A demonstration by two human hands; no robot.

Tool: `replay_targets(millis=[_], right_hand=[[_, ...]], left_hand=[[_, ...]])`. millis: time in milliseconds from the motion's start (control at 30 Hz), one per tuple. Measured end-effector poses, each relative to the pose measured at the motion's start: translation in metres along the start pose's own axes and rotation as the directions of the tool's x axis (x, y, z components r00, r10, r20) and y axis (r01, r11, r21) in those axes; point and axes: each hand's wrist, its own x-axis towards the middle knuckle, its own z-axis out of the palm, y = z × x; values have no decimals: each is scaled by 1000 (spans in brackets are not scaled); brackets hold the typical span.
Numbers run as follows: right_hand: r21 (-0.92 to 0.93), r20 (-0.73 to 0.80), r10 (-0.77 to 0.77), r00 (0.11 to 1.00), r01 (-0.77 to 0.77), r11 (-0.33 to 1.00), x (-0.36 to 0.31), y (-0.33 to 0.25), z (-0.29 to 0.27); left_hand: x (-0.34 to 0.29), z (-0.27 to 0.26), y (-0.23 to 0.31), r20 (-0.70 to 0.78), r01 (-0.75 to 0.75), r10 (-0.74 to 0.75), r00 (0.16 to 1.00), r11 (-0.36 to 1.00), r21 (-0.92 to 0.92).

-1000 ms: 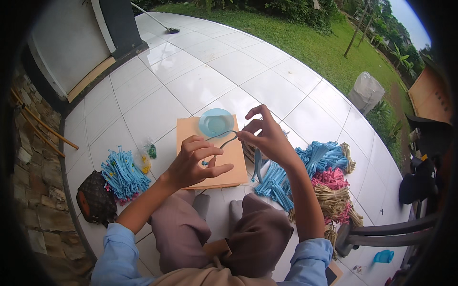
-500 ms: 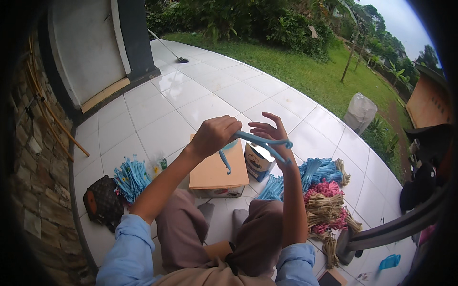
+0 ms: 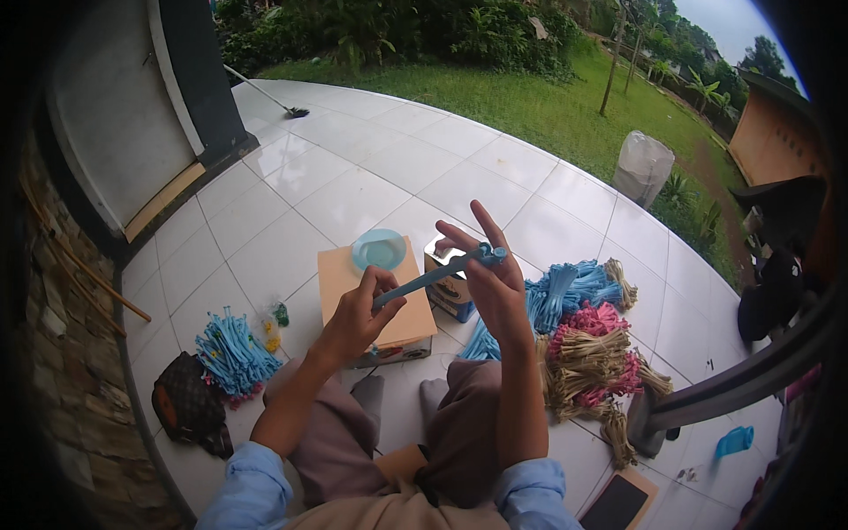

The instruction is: The person prepares blue shoe straps by applying a substance from a container, folding the straps over, and smoothing them against a flat surface.

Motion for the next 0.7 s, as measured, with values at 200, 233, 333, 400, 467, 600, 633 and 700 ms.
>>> replay_targets(millis=[200, 233, 333, 400, 467, 600, 633, 700], right_hand=[[206, -51, -11, 999, 21, 978, 2, 6, 12], [177, -100, 22, 995, -4, 984, 2, 13, 17], [104, -253, 205, 946, -184, 977, -7, 51, 36], [67, -350, 321, 880, -318, 946, -19, 74, 42], [-40, -376, 271, 886, -308, 951, -24, 84, 44], [-158, -463, 143, 875, -240, 958, -16, 82, 46], [-138, -487, 123, 865, -215, 967, -15, 81, 42], [-127, -566, 119, 816, -229, 965, -7, 75, 44]], left_hand=[[-7, 14, -4, -170, -21, 28, 985, 999, 44], [-5, 19, -7, -172, -17, 25, 985, 999, 44], [3, 40, -8, -358, -36, 54, 932, 998, 57], [11, 51, -6, -388, -16, -15, 921, 997, -76], [15, 56, -8, -422, -10, -10, 906, 999, -44], [21, 58, -19, -499, 33, 7, 866, 997, 72], [24, 59, -20, -524, 20, -64, 849, 996, -89], [23, 54, -12, -437, 69, -258, 862, 913, -402]])
